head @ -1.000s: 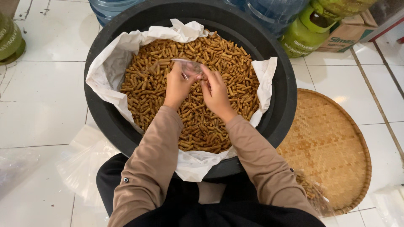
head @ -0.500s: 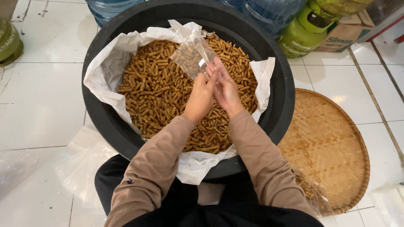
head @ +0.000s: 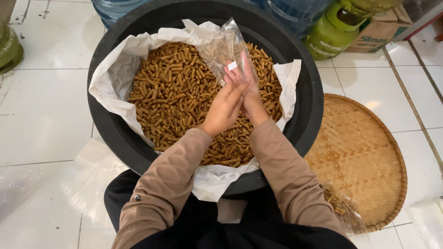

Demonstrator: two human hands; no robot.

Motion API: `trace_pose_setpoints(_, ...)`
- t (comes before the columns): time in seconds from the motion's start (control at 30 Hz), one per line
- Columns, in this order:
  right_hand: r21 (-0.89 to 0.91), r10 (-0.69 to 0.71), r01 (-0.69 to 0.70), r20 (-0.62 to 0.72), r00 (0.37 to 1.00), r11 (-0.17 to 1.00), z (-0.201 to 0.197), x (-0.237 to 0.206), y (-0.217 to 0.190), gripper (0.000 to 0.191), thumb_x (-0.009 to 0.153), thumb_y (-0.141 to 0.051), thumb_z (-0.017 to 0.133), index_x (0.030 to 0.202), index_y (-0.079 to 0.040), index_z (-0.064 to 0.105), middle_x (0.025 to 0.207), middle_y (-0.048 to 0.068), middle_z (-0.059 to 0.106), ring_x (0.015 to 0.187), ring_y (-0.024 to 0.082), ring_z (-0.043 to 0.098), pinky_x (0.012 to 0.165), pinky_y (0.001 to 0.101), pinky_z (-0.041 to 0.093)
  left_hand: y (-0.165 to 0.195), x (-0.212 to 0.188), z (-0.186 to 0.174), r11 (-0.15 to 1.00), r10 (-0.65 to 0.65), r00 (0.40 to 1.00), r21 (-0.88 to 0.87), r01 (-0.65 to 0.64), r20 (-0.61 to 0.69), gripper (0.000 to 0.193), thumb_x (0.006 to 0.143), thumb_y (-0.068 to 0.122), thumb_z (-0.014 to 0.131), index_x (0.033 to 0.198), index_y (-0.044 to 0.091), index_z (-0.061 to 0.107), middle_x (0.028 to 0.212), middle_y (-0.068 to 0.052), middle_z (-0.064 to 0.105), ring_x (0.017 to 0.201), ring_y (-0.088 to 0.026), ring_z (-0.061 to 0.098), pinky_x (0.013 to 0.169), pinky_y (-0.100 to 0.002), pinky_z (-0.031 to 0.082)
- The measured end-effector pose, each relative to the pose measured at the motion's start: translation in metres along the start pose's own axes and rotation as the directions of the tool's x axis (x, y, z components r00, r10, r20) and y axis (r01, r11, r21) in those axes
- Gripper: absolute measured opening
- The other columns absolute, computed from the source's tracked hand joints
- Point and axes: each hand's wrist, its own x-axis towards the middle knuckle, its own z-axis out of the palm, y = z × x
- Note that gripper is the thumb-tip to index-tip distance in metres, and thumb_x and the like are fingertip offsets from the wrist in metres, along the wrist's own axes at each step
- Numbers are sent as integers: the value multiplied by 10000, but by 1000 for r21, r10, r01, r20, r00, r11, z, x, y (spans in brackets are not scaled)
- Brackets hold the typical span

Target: The person sits on the floor beside a large basin lined with paper and filled with brown snack sticks. They open a small clear plastic bag, fill it with snack pieces taken by hand from the basin, press the bag closed, and place the filled bag on a woven tray beside them, repeating the cycle.

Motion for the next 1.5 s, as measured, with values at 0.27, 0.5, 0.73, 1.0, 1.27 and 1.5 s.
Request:
trace_pose_setpoints(0.27,-52,26,-25,21,999,998,7,-6,-13,724,1100,-119,512,1670,-262,89,1743,211,152,1585,328,309,1275,466,323,3,2,-6,992,-110,994,-59,110,2,443,964,16,647,1395,85,573,939,-79,620,905,-252,624,922,-417,468)
trace_pose_setpoints(0.5,134,-36,48,-89,995,990,5,3,-18,666,1118,-137,475,1684,-233,137,1742,231,143,1565,345,331,1285,429,331,5,-5,3,998,35,996,-61,-30,85,452,976,59,636,1415,118,547,1057,-57,670,1000,-254,647,975,-390,474)
trace_pose_setpoints(0.73,-189,-25,15,-54,998,982,20,-10,-44,692,1152,-304,458,1720,-248,66,1771,210,195,1630,331,298,1323,367,331,-9,9,15,863,-493,863,-191,469,-110,1070,752,432,839,1559,31,261,1288,-297,416,1161,-406,498,982,-497,520)
trace_pose_setpoints(1.0,-534,226,-26,312,923,845,51,-20,29,537,1105,-147,495,1622,-97,358,1588,194,465,1380,315,512,1087,372,472,-83,18,-57,244,-813,573,-835,493,100,1097,694,380,800,1579,217,172,1529,-310,263,1360,-512,437,1066,-653,488)
trace_pose_setpoints(1.27,-930,617,-264,-54,785,254,4,-32,80,689,994,-550,530,1568,-197,388,1593,232,272,1462,408,323,1167,498,347,-122,1,-111,326,-899,335,-941,85,-281,948,818,440,744,1553,194,198,1538,-211,350,1366,-385,471,1096,-575,462)
trace_pose_setpoints(1.5,-999,874,-13,-51,484,-51,43,-80,92,1010,760,-762,695,1594,-310,348,1671,287,51,1494,572,141,1199,595,241,-142,-10,-61,-143,-921,367,-990,-4,131,863,884,575,583,1512,50,309,1455,-238,413,1315,-449,497,1061,-681,450)
